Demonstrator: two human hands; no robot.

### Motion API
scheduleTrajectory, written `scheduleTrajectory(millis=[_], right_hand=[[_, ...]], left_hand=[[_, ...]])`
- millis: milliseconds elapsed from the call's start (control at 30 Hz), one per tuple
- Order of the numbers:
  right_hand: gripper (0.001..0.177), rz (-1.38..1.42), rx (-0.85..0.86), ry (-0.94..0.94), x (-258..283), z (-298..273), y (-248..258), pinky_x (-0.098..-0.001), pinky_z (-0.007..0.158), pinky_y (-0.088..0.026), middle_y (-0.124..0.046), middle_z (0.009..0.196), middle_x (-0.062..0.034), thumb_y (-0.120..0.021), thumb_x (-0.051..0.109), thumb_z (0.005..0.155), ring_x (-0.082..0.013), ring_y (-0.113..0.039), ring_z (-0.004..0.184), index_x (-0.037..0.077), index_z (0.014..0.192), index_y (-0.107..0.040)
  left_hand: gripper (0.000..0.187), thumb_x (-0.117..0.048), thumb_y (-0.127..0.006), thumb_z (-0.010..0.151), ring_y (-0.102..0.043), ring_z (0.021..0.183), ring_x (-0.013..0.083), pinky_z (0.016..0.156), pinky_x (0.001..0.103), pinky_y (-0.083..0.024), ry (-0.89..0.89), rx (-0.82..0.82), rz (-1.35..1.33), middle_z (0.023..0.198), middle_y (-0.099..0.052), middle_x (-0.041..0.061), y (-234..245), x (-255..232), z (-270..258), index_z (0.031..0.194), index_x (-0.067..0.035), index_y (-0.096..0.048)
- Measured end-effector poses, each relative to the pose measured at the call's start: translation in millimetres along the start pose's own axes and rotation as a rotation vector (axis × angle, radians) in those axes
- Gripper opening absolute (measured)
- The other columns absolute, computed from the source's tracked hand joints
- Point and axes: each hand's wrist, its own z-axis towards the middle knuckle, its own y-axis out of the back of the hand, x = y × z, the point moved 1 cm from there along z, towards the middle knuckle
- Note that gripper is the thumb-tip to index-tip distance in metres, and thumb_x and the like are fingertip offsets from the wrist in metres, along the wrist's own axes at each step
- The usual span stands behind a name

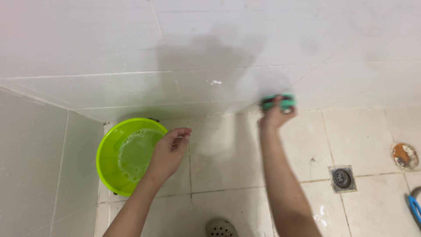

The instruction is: The person scrubs white tiled walls and floor in a bathroom using a green sponge and soapy water from a green bucket. They repeatedly dip the sponge into the bucket and wipe the wall and floor surfaces.

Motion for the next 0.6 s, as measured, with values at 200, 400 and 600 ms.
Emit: scheduleTrajectory(millis=[200, 400, 600], right_hand=[[0.079, 0.025, 0.149, -0.3, -42, -170, -60, -0.0496, 0.085, -0.064, -0.044, 0.14, -0.0156, -0.08, 0.011, 0.082, -0.0311, -0.055, 0.12, 0.023, 0.139, -0.025], [0.082, 0.049, 0.25, -0.442, -28, -203, -68, -0.0555, 0.085, -0.065, -0.041, 0.142, -0.0225, -0.082, 0.012, 0.08, -0.0369, -0.052, 0.124, 0.018, 0.137, -0.023], [0.079, 0.073, 0.164, -0.238, -2, -104, -32, -0.0559, 0.084, -0.065, -0.043, 0.144, -0.0225, -0.084, 0.013, 0.082, -0.0364, -0.056, 0.12, 0.022, 0.138, -0.029]], left_hand=[[0.025, -0.018, -0.061, 0.097, -0.068, 0.086, 0.0131, 0.079, 0.028, -0.055, -0.016, 0.007, 0.01, 0.103, -0.076, 0.004, -1, -7, -3, 0.117, -0.006, -0.071], [0.025, -0.019, -0.061, 0.097, -0.068, 0.088, 0.0127, 0.08, 0.027, -0.055, -0.002, -0.002, -0.005, 0.103, -0.075, 0.003, 1, -10, -3, 0.118, -0.007, -0.071], [0.026, -0.019, -0.062, 0.097, -0.067, 0.086, 0.0133, 0.077, 0.028, -0.054, 0.022, -0.004, 0.006, 0.103, -0.074, 0.003, 5, -4, -2, 0.118, -0.008, -0.071]])
